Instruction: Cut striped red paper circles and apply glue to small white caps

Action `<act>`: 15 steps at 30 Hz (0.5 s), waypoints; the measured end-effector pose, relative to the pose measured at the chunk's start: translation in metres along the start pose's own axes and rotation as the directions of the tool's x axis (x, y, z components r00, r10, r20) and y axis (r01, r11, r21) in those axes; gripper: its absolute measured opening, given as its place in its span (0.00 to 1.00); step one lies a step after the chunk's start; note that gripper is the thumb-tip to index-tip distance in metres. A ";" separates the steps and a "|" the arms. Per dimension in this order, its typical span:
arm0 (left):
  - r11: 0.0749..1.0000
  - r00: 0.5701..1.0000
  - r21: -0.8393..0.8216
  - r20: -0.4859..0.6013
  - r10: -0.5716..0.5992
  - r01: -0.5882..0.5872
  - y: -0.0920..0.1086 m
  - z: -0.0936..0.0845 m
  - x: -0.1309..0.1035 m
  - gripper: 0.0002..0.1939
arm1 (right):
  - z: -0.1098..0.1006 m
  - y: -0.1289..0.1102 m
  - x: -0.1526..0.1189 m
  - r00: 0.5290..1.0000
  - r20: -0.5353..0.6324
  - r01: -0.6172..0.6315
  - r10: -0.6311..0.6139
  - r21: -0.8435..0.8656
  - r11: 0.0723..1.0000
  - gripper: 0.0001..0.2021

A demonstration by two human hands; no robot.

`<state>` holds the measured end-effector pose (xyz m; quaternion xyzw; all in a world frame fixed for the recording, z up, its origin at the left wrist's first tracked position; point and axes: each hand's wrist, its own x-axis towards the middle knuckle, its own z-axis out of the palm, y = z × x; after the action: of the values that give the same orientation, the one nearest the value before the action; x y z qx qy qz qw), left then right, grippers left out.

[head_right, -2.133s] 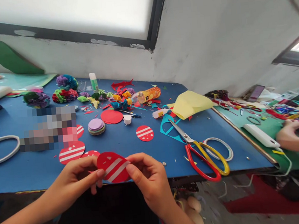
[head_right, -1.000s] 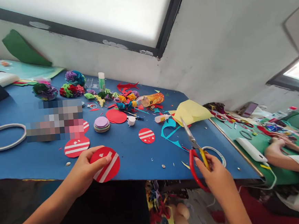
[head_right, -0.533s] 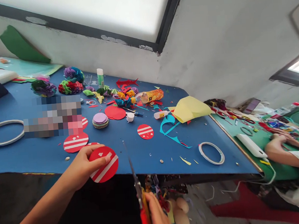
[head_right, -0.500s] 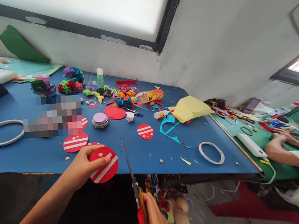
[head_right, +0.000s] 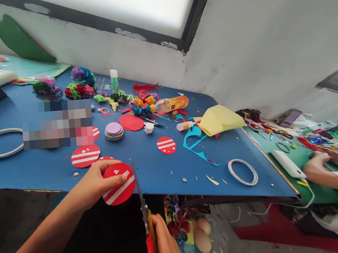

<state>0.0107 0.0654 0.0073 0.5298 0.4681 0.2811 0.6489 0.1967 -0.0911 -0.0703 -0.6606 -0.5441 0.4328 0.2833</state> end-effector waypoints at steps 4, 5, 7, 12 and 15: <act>1.000 1.000 0.002 -0.006 -0.019 0.019 0.001 0.000 0.000 0.06 | 0.002 0.005 0.001 0.999 0.029 0.027 -0.026 -0.013 1.000 0.38; 1.000 1.000 -0.002 -0.003 -0.022 0.022 0.001 0.000 0.000 0.06 | 0.003 0.007 0.001 0.998 0.046 0.034 -0.033 -0.016 0.999 0.40; 1.000 1.000 -0.007 -0.001 -0.025 0.025 0.000 0.000 0.000 0.07 | 0.004 0.011 0.001 0.995 0.087 0.045 -0.043 -0.021 0.999 0.44; 0.999 0.999 -0.018 -0.007 -0.041 0.040 -0.002 0.000 0.000 0.06 | 0.003 0.024 0.012 0.985 0.166 0.047 -0.040 -0.033 0.998 0.45; 0.999 0.999 -0.009 -0.004 -0.048 0.048 -0.001 0.000 0.000 0.07 | 0.002 0.028 0.028 0.975 0.221 0.001 0.004 -0.023 1.000 0.43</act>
<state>0.0109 0.0653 0.0063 0.5150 0.4809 0.2684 0.6569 0.2095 -0.0715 -0.1019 -0.6119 -0.5767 0.4975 0.2133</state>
